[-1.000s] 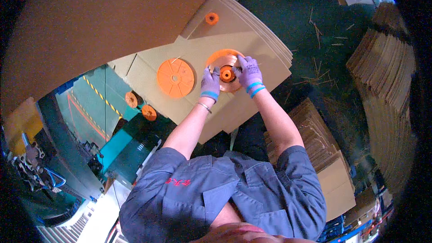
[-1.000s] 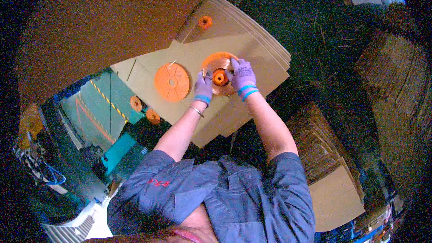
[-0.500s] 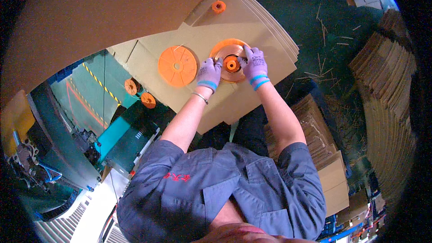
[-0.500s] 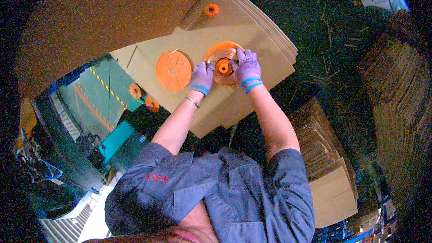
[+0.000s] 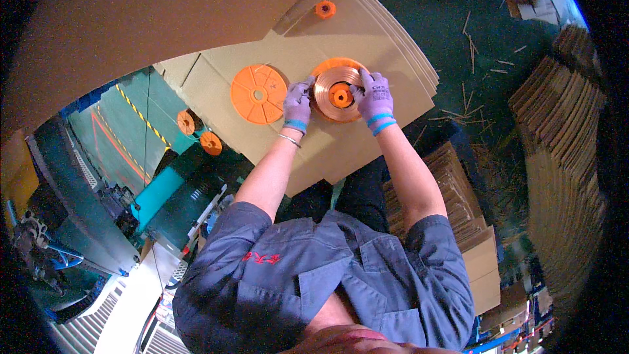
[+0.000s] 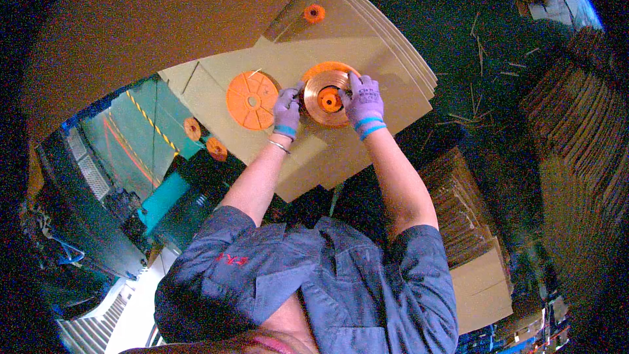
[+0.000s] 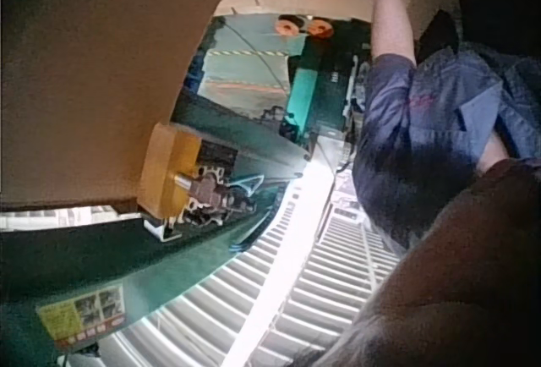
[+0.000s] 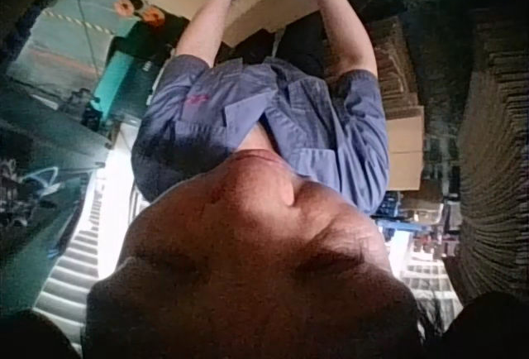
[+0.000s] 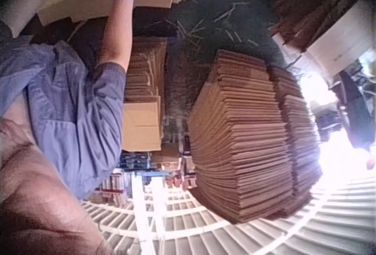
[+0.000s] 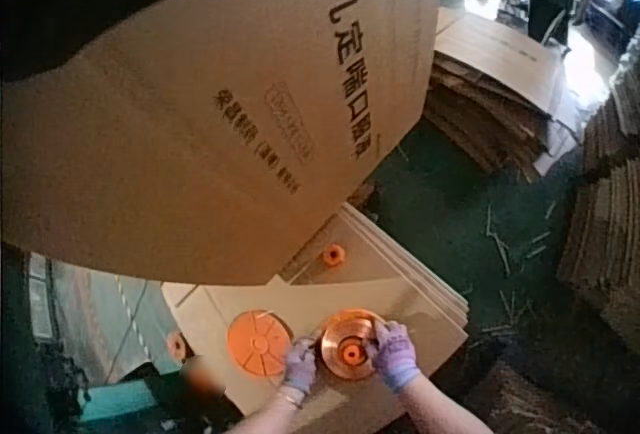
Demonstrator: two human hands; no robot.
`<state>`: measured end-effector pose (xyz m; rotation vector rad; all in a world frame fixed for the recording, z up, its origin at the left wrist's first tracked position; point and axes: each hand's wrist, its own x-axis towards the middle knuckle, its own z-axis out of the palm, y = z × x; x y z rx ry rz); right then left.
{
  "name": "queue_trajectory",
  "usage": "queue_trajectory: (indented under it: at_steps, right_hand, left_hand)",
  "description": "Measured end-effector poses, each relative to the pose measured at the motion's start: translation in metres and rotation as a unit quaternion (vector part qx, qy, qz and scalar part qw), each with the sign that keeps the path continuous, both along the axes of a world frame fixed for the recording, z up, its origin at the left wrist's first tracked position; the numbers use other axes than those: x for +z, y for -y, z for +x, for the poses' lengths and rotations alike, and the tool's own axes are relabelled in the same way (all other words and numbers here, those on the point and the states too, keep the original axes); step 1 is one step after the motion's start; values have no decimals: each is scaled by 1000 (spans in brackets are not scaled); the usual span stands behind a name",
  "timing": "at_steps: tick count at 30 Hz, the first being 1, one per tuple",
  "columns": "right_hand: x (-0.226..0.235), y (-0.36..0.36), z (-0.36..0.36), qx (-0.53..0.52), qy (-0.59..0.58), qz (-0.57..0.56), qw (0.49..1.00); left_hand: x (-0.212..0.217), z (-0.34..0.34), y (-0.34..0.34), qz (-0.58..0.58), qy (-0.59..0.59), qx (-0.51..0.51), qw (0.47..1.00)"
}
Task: The person cuts a wire on a machine with pliers, then prepares a coil of copper wire by cutting its plastic bindings. They place the copper coil onto an orange spool and handle components inside an electrical cabinet after plugging in a small fan.
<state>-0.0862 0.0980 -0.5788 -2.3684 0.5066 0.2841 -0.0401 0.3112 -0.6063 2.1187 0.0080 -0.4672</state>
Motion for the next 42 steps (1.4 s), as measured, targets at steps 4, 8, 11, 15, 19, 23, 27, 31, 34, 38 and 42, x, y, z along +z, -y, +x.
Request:
queue_trajectory:
  at_steps: [4, 8, 11, 15, 19, 23, 27, 31, 34, 38, 42]
  right_hand:
    - [1, 2, 1, 5, -20, -5, 1000]
    - [0, 2, 1, 1, -14, 3, 1000]
    - [-2, 3, 0, 5, -16, -1, 1000]
    - [5, 1, 2, -4, -31, -2, 1000]
    - [4, 2, 2, 0, -34, -4, 999]
    - [3, 3, 2, 2, -37, -7, 999]
    - [3, 4, 4, 1, -42, 0, 999]
    - [-1, 8, 2, 29, -19, -34, 999]
    - [0, 12, 0, 74, -6, -84, 994]
    - [23, 18, 17, 109, -17, -147, 983]
    - [53, 2, 53, 119, 87, -158, 976]
  left_hand:
    - [12, -13, 21, -102, -34, 144, 984]
    - [22, -26, 16, -33, 10, 36, 999]
    - [26, -30, 15, 34, 28, -21, 999]
    - [36, -28, 31, 71, -37, 16, 997]
    - [28, -30, 38, 100, -27, 39, 994]
    - [26, -32, 42, 102, -24, 58, 993]
    - [22, -33, 41, 90, -13, 59, 994]
    - [31, -30, 43, 81, -35, 66, 994]
    - [28, -34, 42, 71, -3, 79, 994]
    - [25, -34, 44, 35, 2, 97, 995]
    - [28, -32, 41, 96, -38, 56, 993]
